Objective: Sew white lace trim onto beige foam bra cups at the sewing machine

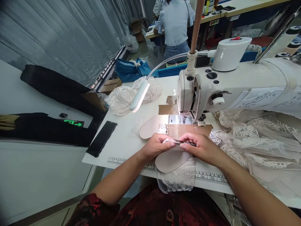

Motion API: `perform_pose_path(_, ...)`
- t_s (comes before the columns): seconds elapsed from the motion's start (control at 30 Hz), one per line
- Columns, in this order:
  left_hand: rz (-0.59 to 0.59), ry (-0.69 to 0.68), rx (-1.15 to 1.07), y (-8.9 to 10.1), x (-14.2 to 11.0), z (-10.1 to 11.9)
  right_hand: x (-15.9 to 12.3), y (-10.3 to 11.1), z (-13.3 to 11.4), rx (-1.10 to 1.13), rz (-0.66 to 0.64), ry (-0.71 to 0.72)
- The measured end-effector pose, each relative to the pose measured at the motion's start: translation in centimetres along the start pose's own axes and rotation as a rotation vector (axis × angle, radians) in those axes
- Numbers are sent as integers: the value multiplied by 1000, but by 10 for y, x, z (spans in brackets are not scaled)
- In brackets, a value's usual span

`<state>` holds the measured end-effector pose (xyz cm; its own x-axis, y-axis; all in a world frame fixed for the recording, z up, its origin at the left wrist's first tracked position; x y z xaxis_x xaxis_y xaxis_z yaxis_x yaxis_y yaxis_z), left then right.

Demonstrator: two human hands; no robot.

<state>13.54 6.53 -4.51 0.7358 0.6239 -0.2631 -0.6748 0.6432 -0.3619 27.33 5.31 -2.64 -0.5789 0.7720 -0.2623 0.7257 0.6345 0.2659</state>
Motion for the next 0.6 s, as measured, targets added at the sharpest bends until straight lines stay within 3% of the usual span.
perform_pose_path(0.23,-31,25,-12,-2,4,-3,3,-2,-17,-103,50,41)
perform_pose_path(0.4,-48,2,34,-6,6,0,3,0,-11,-49,107,45)
perform_pose_path(0.5,-60,-12,297,-11,-3,14,1,6,5,98,179,-26)
perform_pose_path(0.6,22,-43,831,-10,-20,45,-6,16,11,88,316,-30)
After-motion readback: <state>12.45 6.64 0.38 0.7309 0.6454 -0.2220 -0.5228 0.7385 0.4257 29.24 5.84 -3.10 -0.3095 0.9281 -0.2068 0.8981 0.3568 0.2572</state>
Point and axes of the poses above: each hand's wrist, its own x-axis towards the middle knuckle, its own y-axis out of the back of the hand, z = x × y, the point moved 8 cm from there along x, towards the middle knuckle, and after that the axes turned 12 degrees about -z, right-handed, at the moved point
